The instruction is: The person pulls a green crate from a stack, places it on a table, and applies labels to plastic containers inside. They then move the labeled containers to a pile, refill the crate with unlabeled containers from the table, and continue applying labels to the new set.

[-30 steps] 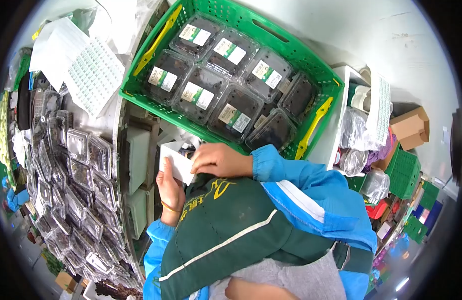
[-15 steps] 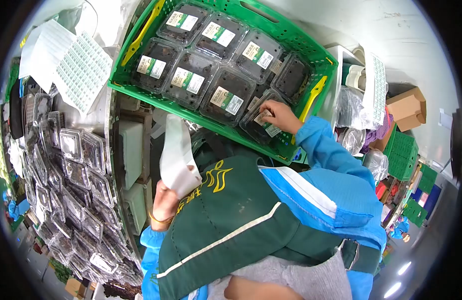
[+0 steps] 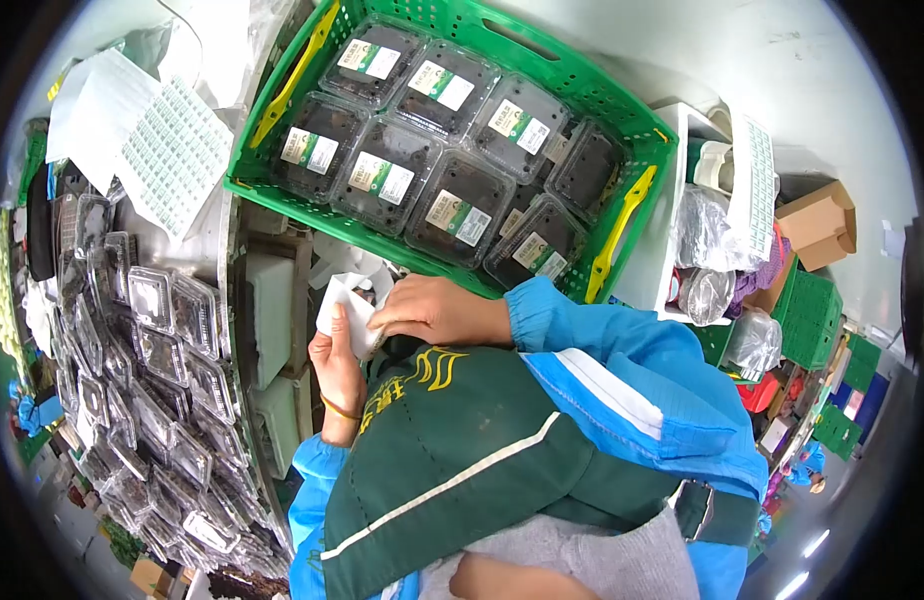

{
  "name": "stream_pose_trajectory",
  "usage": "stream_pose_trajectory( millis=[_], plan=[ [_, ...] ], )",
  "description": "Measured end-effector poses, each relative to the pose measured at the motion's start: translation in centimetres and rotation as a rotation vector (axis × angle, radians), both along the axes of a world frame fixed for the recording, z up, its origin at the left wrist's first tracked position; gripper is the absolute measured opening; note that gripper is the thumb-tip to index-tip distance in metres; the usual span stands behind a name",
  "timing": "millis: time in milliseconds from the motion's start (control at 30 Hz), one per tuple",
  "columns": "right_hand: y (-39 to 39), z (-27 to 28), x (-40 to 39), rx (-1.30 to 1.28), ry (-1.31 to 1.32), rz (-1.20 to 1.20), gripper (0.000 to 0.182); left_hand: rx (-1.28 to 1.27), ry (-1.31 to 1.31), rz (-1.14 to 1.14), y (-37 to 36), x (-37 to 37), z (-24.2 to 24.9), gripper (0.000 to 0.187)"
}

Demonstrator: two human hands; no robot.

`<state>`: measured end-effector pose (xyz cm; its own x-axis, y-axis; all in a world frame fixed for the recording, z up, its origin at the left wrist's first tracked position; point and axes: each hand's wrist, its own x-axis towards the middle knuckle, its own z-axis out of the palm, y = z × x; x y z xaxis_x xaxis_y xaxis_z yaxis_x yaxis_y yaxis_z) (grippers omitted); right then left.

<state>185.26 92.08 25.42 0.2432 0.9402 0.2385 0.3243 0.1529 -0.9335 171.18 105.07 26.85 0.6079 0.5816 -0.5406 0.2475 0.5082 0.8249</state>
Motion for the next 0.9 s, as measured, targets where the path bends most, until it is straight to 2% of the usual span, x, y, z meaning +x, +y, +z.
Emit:
stream_pose_trajectory(
  millis=[133,200,267,300,333,367,400,467,500,533,567,600,633,667,733,767,833,867,900],
  plan=[
    [-0.2,0.2,0.4,-0.043,0.014,0.012,0.011,-0.079,0.01,0.041,0.0,-0.6,-0.6,0.028],
    [-0.5,0.8,0.8,0.007,0.18,-0.013,0.009,-0.182,0.025,0.172,0.3,-0.5,-0.8,0.029],
    [-1.8,1.9,3.1,0.055,0.174,-0.098,0.007,-0.129,0.02,0.315,1.6,-0.4,-0.5,0.035],
    [-3.3,2.1,5.0,0.032,0.283,-0.135,0.008,-0.103,-0.03,0.352,2.3,-0.6,-0.3,0.037],
    [-5.5,2.9,7.5,-0.168,0.353,-0.192,0.009,-0.078,-0.081,0.391,2.8,-0.7,0.2,0.039],
    [-7.9,4.1,10.5,-0.433,0.324,-0.322,0.01,-0.116,-0.125,0.362,3.1,-1.1,0.8,0.041],
    [-9.9,3.9,13.0,-0.411,0.219,-0.415,0.01,-0.185,-0.181,0.292,3.2,-1.4,1.6,0.039],
    [-14.3,2.2,17.7,-0.526,0.247,-0.493,0.01,-0.406,-0.256,0.188,2.7,-2.0,3.2,0.034],
    [-16.3,1.6,19.6,-0.708,0.129,-0.495,0.019,-0.518,-0.228,0.182,2.1,-1.9,4.2,0.033],
    [-17.4,0.7,20.8,-0.707,0.125,-0.5,0.019,-0.604,-0.115,0.164,1.4,-1.1,5.8,0.035],
    [-18.3,-0.3,21.8,-0.83,-0.034,-0.475,0.021,-0.701,-0.149,0.086,1.2,-1.5,5.4,0.037],
    [-18.9,-1.4,22.4,-0.951,-0.193,-0.444,0.023,-0.797,-0.182,0.009,1.0,-2.0,5.1,0.04],
    [-19.1,-2.8,22.7,-0.96,-0.318,-0.436,0.03,-0.64,-0.027,-0.012,0.1,-1.7,6.4,0.05],
    [-19.6,-4.2,22.6,-0.959,-0.319,-0.432,0.03,-0.807,-0.202,-0.122,0.7,-3.1,4.8,0.064],
    [-19.8,-6.0,22.8,-0.866,-0.585,-0.46,0.035,-0.432,-0.2,-0.435,0.9,-3.5,4.7,0.045],
    [-19.8,-6.1,22.7,-0.898,-0.595,-0.485,0.044,-0.162,-0.042,-0.606,1.1,-3.5,4.9,0.027],
    [-19.8,-6.4,22.8,-0.883,-0.635,-0.612,0.048,-0.02,0.092,-0.497,0.5,-4.1,4.0,0.019],
    [-18.7,-5.0,22.1,-0.929,-0.742,-0.577,0.056,0.032,0.129,-0.413,0.5,-4.6,3.2,0.019],
    [-16.7,-3.6,20.9,-0.941,-0.701,-0.569,0.05,0.04,0.179,-0.299,0.4,-4.3,2.9,0.021]
  ],
)
